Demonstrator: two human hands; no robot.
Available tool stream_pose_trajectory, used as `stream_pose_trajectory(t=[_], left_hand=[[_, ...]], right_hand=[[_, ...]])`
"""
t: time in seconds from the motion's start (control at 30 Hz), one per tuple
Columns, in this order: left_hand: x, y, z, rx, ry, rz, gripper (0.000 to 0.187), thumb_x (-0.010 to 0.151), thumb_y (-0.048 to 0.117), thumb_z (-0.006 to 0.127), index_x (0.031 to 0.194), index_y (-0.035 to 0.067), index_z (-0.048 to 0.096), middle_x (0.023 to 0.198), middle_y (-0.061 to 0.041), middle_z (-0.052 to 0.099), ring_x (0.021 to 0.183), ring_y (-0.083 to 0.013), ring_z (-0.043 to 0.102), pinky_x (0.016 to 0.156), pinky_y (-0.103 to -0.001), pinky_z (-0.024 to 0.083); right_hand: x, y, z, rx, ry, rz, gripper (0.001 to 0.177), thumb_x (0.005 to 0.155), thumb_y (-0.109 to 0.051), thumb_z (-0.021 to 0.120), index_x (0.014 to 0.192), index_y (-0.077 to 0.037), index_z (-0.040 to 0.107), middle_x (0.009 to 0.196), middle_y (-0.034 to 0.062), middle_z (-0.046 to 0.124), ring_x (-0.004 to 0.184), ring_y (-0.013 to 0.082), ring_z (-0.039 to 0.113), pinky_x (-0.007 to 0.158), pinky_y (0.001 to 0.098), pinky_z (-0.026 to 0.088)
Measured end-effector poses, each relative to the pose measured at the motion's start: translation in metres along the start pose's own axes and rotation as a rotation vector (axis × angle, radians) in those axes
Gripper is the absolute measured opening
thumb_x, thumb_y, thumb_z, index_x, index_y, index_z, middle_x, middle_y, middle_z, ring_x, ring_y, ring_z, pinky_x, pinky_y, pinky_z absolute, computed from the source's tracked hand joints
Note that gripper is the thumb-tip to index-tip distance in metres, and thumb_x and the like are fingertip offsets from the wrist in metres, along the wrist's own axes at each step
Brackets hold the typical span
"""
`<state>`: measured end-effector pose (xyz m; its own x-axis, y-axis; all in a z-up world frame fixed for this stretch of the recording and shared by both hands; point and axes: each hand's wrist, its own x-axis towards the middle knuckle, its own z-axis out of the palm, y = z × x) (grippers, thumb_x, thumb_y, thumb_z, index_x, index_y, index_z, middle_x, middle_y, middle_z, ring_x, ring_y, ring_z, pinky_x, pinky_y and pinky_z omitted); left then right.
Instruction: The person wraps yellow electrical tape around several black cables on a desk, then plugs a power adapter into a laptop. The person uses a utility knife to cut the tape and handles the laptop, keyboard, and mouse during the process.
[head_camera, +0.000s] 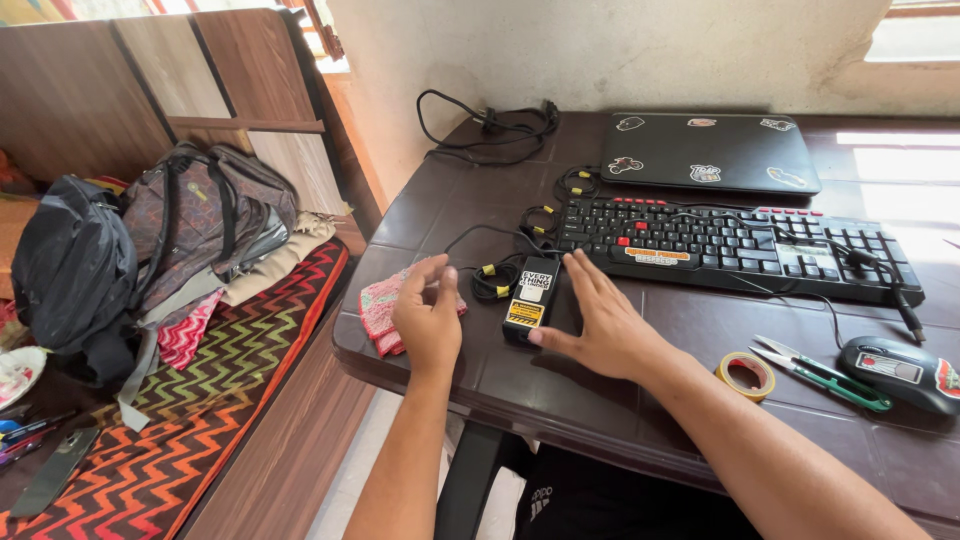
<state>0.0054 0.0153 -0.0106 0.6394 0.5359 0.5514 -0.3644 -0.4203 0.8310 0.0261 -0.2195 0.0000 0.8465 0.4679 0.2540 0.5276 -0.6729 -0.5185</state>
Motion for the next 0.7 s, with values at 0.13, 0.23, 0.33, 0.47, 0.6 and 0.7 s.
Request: stream_pose_trajectory(t=[0.13,0.23,0.33,0.47,0.6,0.7], left_hand=[[0.002,-0.006,0.002,-0.098,-0.04,-0.206,0.024,0.095,0.01,0.07,0.119,0.005,0.07,0.093,-0.011,0.072,0.07,-0.0113,0.063,0.06,-0.025,0.054],[0.006,-0.009,0.004,-0.011,-0.071,-0.061,0.023,0.093,0.011,0.068,0.114,0.003,0.073,0.113,-0.012,0.071,0.085,-0.0138,0.067,0.067,-0.029,0.057],[0.006,-0.009,0.002,0.134,-0.104,0.14,0.026,0.092,0.014,0.071,0.115,0.002,0.075,0.131,-0.018,0.066,0.106,-0.0257,0.067,0.087,-0.037,0.053],[0.001,0.005,0.003,0.265,-0.122,0.302,0.04,0.091,0.026,0.073,0.123,0.003,0.072,0.143,-0.025,0.058,0.127,-0.0365,0.057,0.108,-0.048,0.038],[-0.013,0.026,0.001,0.279,-0.319,0.279,0.054,0.091,0.041,0.07,0.13,0.005,0.069,0.145,-0.017,0.061,0.139,-0.0332,0.055,0.121,-0.048,0.031],[-0.027,0.037,0.005,0.39,-0.482,0.348,0.076,0.085,0.052,0.073,0.136,-0.003,0.059,0.148,-0.024,0.052,0.14,-0.0387,0.044,0.117,-0.051,0.024]], right_hand=[[0.013,0.016,0.002,-0.001,0.042,-0.008,0.111,0.087,-0.067,0.064,0.158,0.005,0.016,0.166,0.029,0.011,0.155,0.0396,0.011,0.122,0.0446,0.018],[0.016,0.022,0.003,0.01,0.04,0.031,0.103,0.092,-0.064,0.058,0.157,0.004,0.018,0.166,0.0284,0.011,0.155,0.0398,0.011,0.121,0.0447,0.018],[0.016,0.022,0.004,0.034,0.099,0.021,0.092,0.096,-0.058,0.056,0.156,0.004,0.025,0.167,0.0271,0.015,0.156,0.0382,0.015,0.122,0.0446,0.02],[0.013,0.017,-0.001,0.023,0.2,-0.036,0.083,0.095,-0.048,0.062,0.153,0.003,0.033,0.164,0.0283,0.022,0.154,0.0391,0.021,0.122,0.0443,0.023],[0.01,0.012,-0.005,-0.066,0.259,-0.062,0.075,0.09,-0.034,0.068,0.15,0.0,0.039,0.162,0.0257,0.03,0.148,0.041,0.027,0.119,0.0469,0.026],[0.014,0.011,-0.007,-0.198,0.259,-0.008,0.072,0.086,-0.025,0.069,0.149,-0.004,0.041,0.158,0.0202,0.038,0.146,0.0395,0.03,0.116,0.0519,0.027]])
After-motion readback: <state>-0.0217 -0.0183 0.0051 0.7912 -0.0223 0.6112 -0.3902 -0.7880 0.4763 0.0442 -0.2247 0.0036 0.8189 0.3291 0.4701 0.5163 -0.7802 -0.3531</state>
